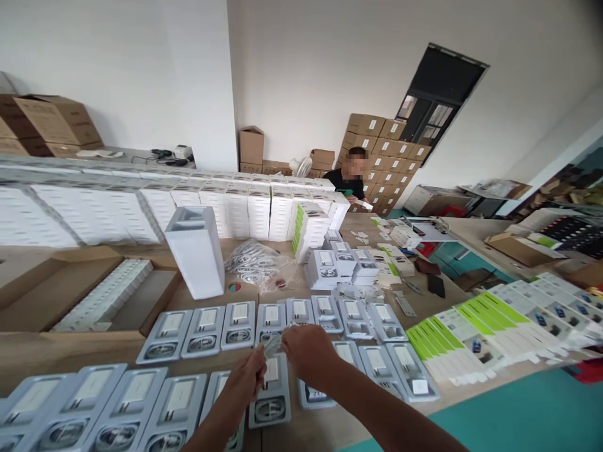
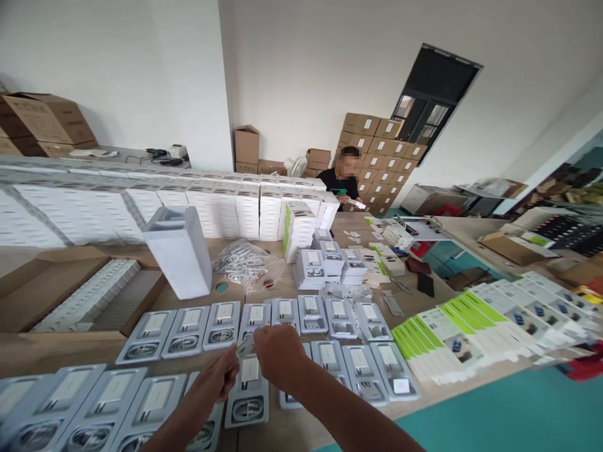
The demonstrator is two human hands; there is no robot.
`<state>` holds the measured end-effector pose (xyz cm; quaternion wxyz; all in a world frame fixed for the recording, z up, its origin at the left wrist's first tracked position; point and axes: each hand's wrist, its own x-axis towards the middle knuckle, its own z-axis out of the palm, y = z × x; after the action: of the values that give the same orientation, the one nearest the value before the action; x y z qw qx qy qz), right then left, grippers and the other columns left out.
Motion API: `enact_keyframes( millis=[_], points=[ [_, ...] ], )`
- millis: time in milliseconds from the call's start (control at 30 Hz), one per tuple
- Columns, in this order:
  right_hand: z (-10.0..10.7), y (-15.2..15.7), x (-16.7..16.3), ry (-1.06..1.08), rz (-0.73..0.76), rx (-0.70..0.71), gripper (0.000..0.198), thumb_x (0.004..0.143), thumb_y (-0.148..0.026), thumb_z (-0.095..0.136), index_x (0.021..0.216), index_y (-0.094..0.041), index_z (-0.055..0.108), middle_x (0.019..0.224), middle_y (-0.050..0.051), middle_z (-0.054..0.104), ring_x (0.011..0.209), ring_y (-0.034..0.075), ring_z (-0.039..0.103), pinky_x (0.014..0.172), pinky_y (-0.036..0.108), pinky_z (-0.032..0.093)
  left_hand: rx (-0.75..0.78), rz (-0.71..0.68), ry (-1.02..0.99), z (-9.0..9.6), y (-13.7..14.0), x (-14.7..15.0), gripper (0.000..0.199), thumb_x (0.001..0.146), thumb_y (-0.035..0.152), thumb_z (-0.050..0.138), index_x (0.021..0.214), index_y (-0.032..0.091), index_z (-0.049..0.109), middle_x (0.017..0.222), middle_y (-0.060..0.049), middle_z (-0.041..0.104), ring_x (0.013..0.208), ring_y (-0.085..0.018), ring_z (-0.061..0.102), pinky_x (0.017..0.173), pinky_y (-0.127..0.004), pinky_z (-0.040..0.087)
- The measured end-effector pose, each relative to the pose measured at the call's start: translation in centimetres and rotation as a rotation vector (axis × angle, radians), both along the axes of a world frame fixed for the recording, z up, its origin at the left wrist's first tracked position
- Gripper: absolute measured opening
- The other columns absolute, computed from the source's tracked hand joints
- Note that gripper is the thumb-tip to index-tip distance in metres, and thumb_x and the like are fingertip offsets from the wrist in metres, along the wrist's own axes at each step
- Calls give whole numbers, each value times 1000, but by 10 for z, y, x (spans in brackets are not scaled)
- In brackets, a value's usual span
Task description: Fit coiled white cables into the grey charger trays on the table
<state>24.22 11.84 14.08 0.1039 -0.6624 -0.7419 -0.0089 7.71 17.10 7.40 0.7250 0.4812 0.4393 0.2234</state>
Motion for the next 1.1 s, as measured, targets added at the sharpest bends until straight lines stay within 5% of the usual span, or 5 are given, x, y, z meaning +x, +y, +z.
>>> enact_keyframes(
  millis=[467, 567, 767, 933, 1100],
  points=[
    [-58, 0, -23, 1524, -233, -126, 27, 86, -44, 55, 81, -18, 53, 68, 1, 67, 51, 15, 61, 53, 27, 45, -382, -151, -366, -3, 4, -1, 46, 80, 61, 58, 81, 17, 48, 62, 7, 36, 45, -3, 22, 42, -19, 9],
    [-62, -4, -26, 1401, -272, -119, 26, 87, -42, 53, 80, -18, 58, 63, 0, 64, 49, 14, 56, 51, 26, 43, -411, -159, -373, -9, 3, -2, 45, 82, 60, 58, 83, 16, 49, 63, 7, 35, 46, -3, 22, 42, -19, 10],
    [-58, -9, -26, 635, -282, 332, 15, 87, -27, 53, 92, -20, 66, 99, 10, 60, 91, 23, 59, 81, 38, 48, -212, -124, -354, -5, 11, 2, 39, 82, 54, 61, 92, 21, 43, 66, 8, 36, 49, -5, 29, 46, -20, 16],
    [-41, -17, -11, 625, -138, 547, 28, 85, -15, 49, 111, -23, 55, 138, 13, 43, 131, 28, 39, 107, 49, 36, 347, -203, -152, 30, 26, -9, 39, 86, 48, 58, 114, 21, 49, 73, 3, 46, 59, -11, 39, 57, -24, 32],
    [-27, -13, 0, 803, -183, 392, 40, 88, -30, 56, 127, -24, 50, 134, 13, 48, 117, 27, 52, 86, 39, 50, 580, -246, -51, 51, 25, -12, 33, 85, 39, 61, 112, 20, 57, 95, -5, 59, 85, -19, 51, 78, -28, 38]
  ],
)
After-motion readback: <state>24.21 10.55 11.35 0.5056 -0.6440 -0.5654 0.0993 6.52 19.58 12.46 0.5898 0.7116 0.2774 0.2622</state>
